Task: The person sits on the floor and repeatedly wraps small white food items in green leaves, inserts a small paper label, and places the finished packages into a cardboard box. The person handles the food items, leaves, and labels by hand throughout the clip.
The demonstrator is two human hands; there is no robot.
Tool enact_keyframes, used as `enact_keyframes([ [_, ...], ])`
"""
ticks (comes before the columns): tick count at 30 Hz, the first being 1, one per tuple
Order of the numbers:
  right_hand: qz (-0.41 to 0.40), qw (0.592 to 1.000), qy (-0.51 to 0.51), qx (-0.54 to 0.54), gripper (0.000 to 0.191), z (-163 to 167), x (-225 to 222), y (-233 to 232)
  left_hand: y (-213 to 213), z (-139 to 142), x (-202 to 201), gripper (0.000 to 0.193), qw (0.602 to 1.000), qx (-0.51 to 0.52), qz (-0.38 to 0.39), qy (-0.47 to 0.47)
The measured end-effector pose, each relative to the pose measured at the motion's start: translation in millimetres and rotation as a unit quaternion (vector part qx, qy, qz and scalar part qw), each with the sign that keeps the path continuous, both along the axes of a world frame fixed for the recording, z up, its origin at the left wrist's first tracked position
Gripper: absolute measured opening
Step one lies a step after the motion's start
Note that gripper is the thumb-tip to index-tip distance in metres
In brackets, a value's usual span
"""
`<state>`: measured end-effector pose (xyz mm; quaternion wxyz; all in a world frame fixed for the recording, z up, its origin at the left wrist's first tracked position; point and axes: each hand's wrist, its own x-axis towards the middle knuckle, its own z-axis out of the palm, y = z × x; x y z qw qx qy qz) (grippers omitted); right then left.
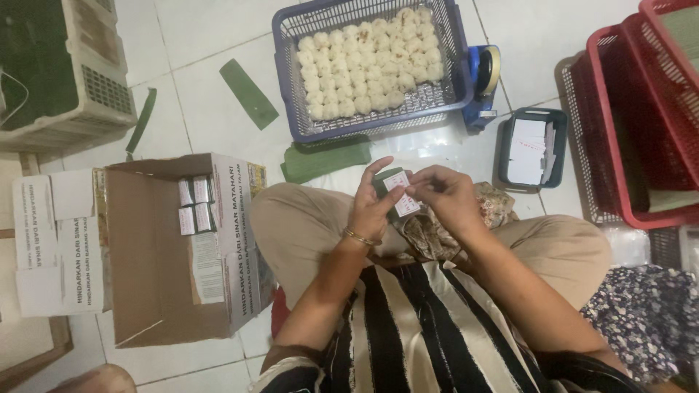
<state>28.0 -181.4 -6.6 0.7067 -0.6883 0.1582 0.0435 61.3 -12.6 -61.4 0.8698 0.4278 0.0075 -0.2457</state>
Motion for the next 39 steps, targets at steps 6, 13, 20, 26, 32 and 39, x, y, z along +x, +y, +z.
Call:
enact_keyframes([
  [6, 0.033, 0.973, -0.106, -0.204, 0.022, 33.7, -8.0, 18.6, 2.2, -7.2, 3.0, 0.051, 0.996, 0.020, 0.082, -0.022],
  [13, 0.095, 0.909, -0.186, -0.361, 0.056, 43.8, -12.5, 39.2, -7.7, 7.3, -1.8, 0.045, 0.988, -0.115, 0.094, 0.048],
  [20, 0.111, 0.857, -0.216, -0.454, 0.049, 31.9, -3.1, 0.3, -11.8, -11.9, 24.1, 0.043, 0.999, 0.014, 0.012, 0.046],
  [26, -0.145, 0.942, -0.187, -0.238, 0.027, -43.2, 60.3, -90.6, -24.2, -15.6, 31.2, 0.028, 0.980, 0.105, -0.001, 0.170],
  [32, -0.207, 0.977, 0.037, -0.025, 0.027, -91.4, 123.9, -170.1, -44.1, -1.6, 32.0, 0.022, 0.976, 0.055, 0.026, 0.209],
  [39, -0.264, 0.962, 0.010, 0.063, 0.018, -89.1, 109.1, -157.7, -61.8, -0.5, 35.0, 0.015, 0.989, 0.078, 0.070, 0.105],
])
